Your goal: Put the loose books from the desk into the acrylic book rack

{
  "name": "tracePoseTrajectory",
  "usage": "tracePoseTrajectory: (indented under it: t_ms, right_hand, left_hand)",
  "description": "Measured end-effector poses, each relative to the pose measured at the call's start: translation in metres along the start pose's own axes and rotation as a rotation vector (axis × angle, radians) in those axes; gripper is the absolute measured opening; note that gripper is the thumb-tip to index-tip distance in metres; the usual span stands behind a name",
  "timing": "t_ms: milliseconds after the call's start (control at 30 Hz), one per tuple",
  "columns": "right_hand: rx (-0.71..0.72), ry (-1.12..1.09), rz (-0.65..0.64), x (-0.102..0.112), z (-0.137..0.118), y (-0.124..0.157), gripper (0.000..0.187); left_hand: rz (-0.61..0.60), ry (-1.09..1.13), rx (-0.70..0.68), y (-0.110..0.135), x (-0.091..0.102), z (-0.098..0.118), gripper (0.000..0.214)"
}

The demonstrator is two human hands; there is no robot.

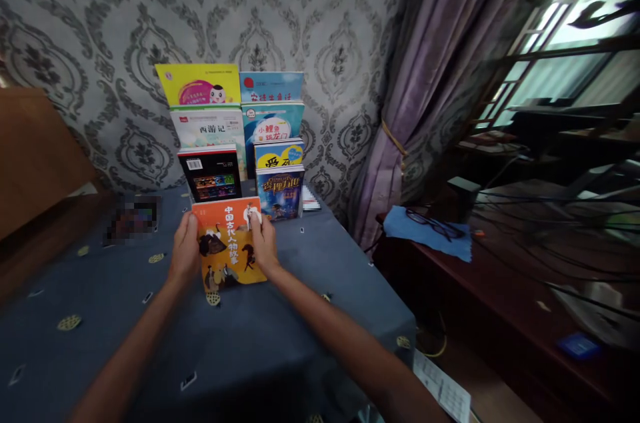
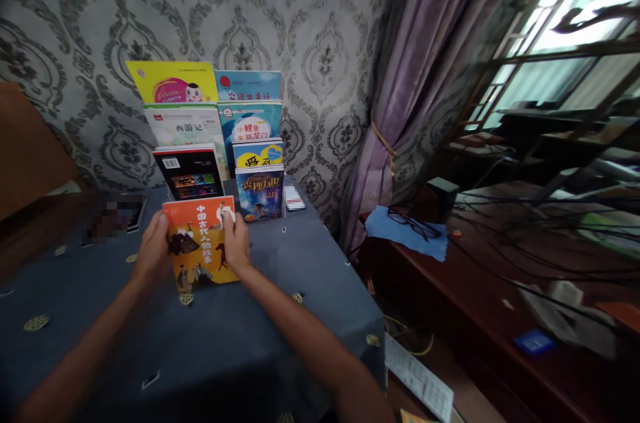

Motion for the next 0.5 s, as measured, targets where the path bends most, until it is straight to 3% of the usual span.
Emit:
tracePoseTrajectory:
  t_ms: [167,300,500]
  right_hand:
    - [0.144,-0.008,0.019,-0.004,-0.016,0.007,0.035]
    - [0.141,-0.040,-0.004,-0.003,-0.015,0.015,0.033]
    - [0.138,-0.092,-0.060,-0.002,-0.013,0.021,0.031]
  left_hand:
    - [0.140,-0.122,-0.085,0.000,0.004,0.001,0.068]
    - [0.154,-0.069,-0.085,0.003,-0.001,0.001,0.074]
    - [0.159,-0.162,-0.123,0.007,-0.003,0.011,0.077]
Point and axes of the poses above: each hand's wrist, its own y-axis away from the middle knuckle, its own x-axis out of the back of the hand, z = x × y, the point moved 5 cm from there along -y, towards the middle knuckle, and after that the axes turned 1 degree about -y, right-handed, at the moved point
